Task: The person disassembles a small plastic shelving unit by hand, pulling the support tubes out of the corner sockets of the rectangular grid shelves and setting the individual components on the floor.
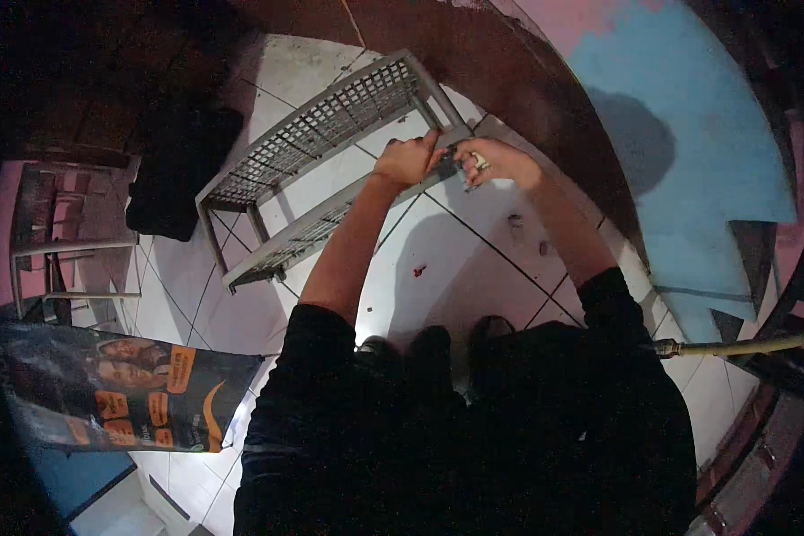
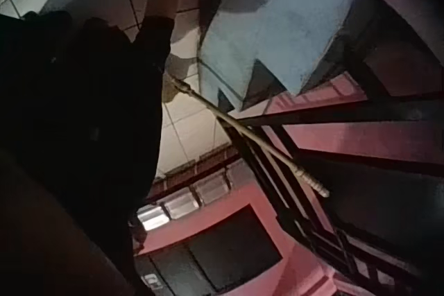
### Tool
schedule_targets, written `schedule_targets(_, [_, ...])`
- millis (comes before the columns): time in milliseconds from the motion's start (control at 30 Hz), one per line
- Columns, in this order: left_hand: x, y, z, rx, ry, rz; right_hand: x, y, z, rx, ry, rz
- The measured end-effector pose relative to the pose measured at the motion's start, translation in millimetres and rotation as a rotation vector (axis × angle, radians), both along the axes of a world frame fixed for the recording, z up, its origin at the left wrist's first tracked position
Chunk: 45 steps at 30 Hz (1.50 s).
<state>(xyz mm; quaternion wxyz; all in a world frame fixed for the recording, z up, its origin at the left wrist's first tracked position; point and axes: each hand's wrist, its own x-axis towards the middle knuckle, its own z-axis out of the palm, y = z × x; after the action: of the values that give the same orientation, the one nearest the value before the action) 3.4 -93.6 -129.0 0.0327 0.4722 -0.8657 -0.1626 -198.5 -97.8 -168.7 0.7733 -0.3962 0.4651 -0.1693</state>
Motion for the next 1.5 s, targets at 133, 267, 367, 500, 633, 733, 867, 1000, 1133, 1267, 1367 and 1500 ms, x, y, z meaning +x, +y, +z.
schedule_targets(133, [11,0,-8,-0.060,-0.015,0.028,13,0,1,0.360,-0.375,-0.087])
schedule_targets(267, [10,4,-7,-0.043,-0.109,0.022,24,10,29,0.060,0.073,-0.109])
schedule_targets(367, [8,2,-1,-0.012,-0.139,0.032,24,6,21,0.026,0.131,-0.111])
schedule_targets(500, [11,-2,1,0.031,-0.119,-0.008,18,4,2,0.223,-0.174,-0.096])
schedule_targets(633, [13,0,0,0.037,-0.106,0.003,18,-1,-10,0.505,-0.618,0.041])
schedule_targets(733, [18,4,-3,0.035,-0.128,0.011,24,15,11,0.263,-0.155,-0.153])
schedule_targets(867, [17,-2,-5,0.024,-0.158,-0.001,30,17,23,0.170,0.030,-0.172])
schedule_targets(1000, [14,-1,-3,0.070,-0.133,-0.022,19,14,-5,0.259,-0.233,-0.140])
schedule_targets(1133, [23,-2,-13,0.005,-0.102,-0.016,25,10,-12,0.270,-0.396,-0.046])
schedule_targets(1267, [23,-2,-14,0.022,-0.210,-0.054,35,17,3,0.195,0.062,-0.213])
schedule_targets(1367, [21,-8,-14,0.108,-0.194,-0.039,33,11,0,0.162,0.035,-0.160])
schedule_targets(1500, [24,-6,-21,-0.054,-0.011,-0.018,32,10,1,0.173,-0.070,-0.124])
